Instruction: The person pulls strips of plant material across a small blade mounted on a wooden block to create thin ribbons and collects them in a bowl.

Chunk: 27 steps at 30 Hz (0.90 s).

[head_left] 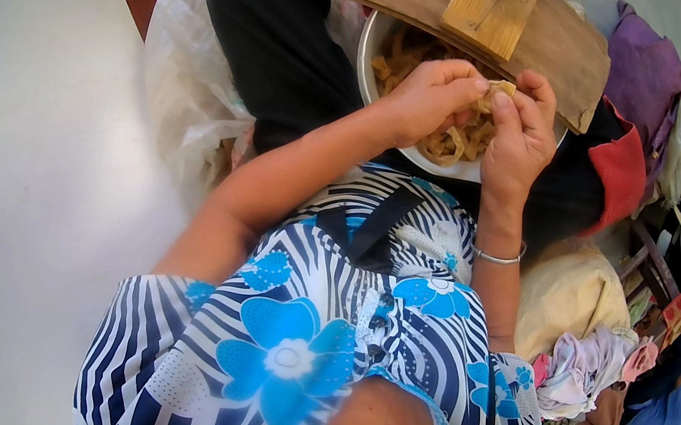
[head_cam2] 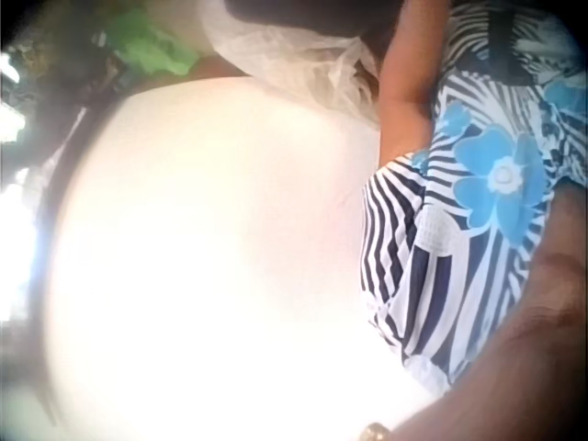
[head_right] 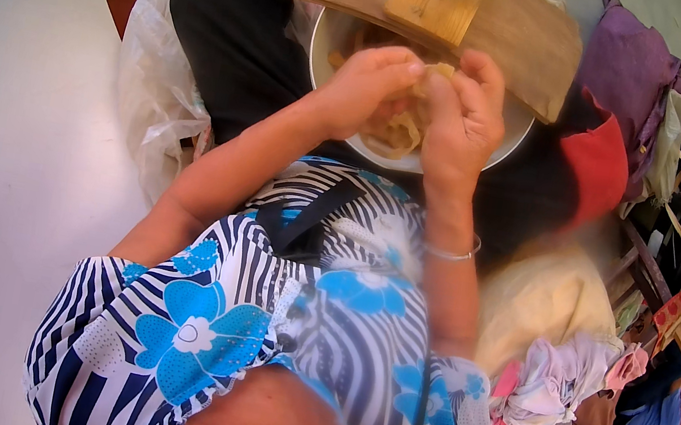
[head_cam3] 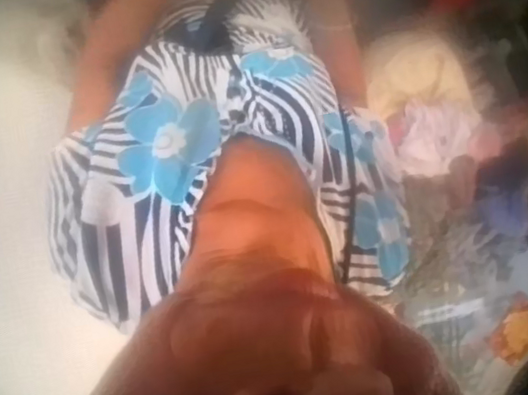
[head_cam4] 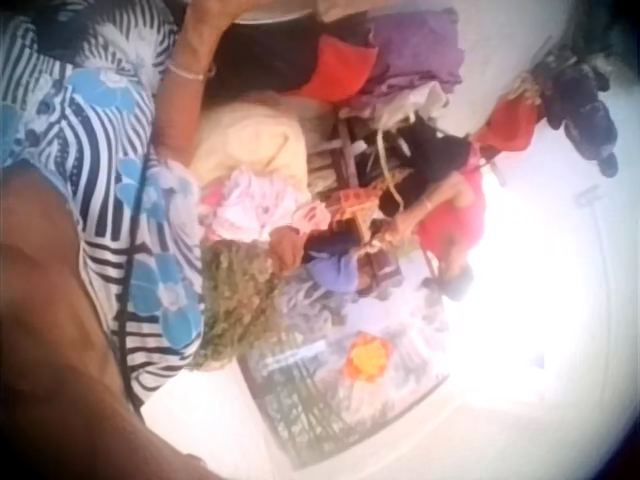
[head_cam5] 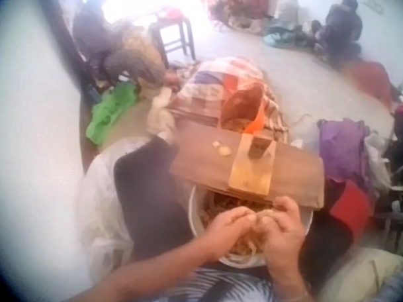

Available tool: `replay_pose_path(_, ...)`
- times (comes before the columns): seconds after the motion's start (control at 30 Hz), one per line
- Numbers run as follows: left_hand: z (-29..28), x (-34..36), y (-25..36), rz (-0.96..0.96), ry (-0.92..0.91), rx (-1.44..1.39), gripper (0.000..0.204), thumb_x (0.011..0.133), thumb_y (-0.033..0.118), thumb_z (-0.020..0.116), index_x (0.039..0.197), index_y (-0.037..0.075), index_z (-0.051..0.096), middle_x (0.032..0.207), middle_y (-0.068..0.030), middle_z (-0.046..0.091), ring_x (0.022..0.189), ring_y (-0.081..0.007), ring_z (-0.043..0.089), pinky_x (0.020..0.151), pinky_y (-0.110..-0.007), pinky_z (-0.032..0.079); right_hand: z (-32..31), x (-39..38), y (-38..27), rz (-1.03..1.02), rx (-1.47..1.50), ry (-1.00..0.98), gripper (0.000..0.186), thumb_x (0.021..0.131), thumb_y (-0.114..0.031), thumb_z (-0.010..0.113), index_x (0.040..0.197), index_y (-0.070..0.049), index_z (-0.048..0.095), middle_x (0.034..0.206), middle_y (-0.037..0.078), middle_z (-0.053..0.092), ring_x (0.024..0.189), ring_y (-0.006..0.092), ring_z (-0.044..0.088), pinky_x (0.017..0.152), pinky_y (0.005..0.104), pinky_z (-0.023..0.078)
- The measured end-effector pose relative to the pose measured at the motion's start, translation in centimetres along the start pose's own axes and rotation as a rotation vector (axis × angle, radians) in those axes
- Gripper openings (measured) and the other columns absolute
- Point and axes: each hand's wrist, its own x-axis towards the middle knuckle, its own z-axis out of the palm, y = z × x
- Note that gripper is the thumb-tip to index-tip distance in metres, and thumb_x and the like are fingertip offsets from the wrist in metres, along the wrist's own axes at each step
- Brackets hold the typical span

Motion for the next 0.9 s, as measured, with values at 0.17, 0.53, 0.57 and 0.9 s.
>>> replay_pose_path(0.17, -2.4, -2.3, -1.3, 0.056, -0.042, 0.162, 0.016, 0.094, 0.020, 0.054, 0.092, 0.004, 0.059, 0.079, 0.0010, 0.056, 0.073, -0.0083, 0.053, 0.068, -0.025, 0.047, -2.1, 1.1, 1.8, 0.099, 0.091, -0.043, 0.014, 0.083, -0.002, 0.065, 0.096, 0.003, 0.065, 0.121, 0.009, 0.052, 0.106, 0.0159, 0.051, 0.090, 0.0262, 0.041)
replay_pose_path(0.53, -0.7, -1.0, 3.6, 1.016, 0.132, 1.180, 0.009, 0.079, 0.012, 0.065, 0.085, 0.008, 0.060, 0.076, -0.0088, 0.059, 0.069, -0.0301, 0.060, 0.057, -0.037, 0.047, -4.4, 6.2, -1.6, 0.134, -0.207, -0.559, 0.029, 0.089, -0.021, 0.063, 0.109, -0.001, 0.063, 0.109, 0.008, 0.062, 0.093, 0.0126, 0.059, 0.079, 0.0246, 0.047)
replay_pose_path(0.57, -0.8, -0.8, 3.8, 0.987, 0.122, 1.154, 0.008, 0.079, 0.012, 0.065, 0.085, 0.007, 0.060, 0.076, -0.0093, 0.059, 0.070, -0.0304, 0.060, 0.058, -0.036, 0.047, -4.2, 6.6, -1.9, 0.287, -0.095, -0.678, 0.027, 0.089, -0.021, 0.062, 0.107, -0.001, 0.064, 0.103, 0.007, 0.064, 0.088, 0.0119, 0.061, 0.076, 0.0238, 0.048)
replay_pose_path(0.9, -3.5, 0.3, 7.4, 0.436, 0.003, 0.731, 0.011, 0.088, 0.009, 0.058, 0.094, 0.000, 0.061, 0.080, -0.0034, 0.062, 0.075, -0.0088, 0.056, 0.068, -0.024, 0.046, -2.9, 7.4, -2.4, 0.345, 0.169, -0.348, 0.010, 0.086, -0.006, 0.062, 0.094, 0.000, 0.065, 0.077, 0.001, 0.063, 0.067, 0.0078, 0.059, 0.061, 0.0210, 0.048)
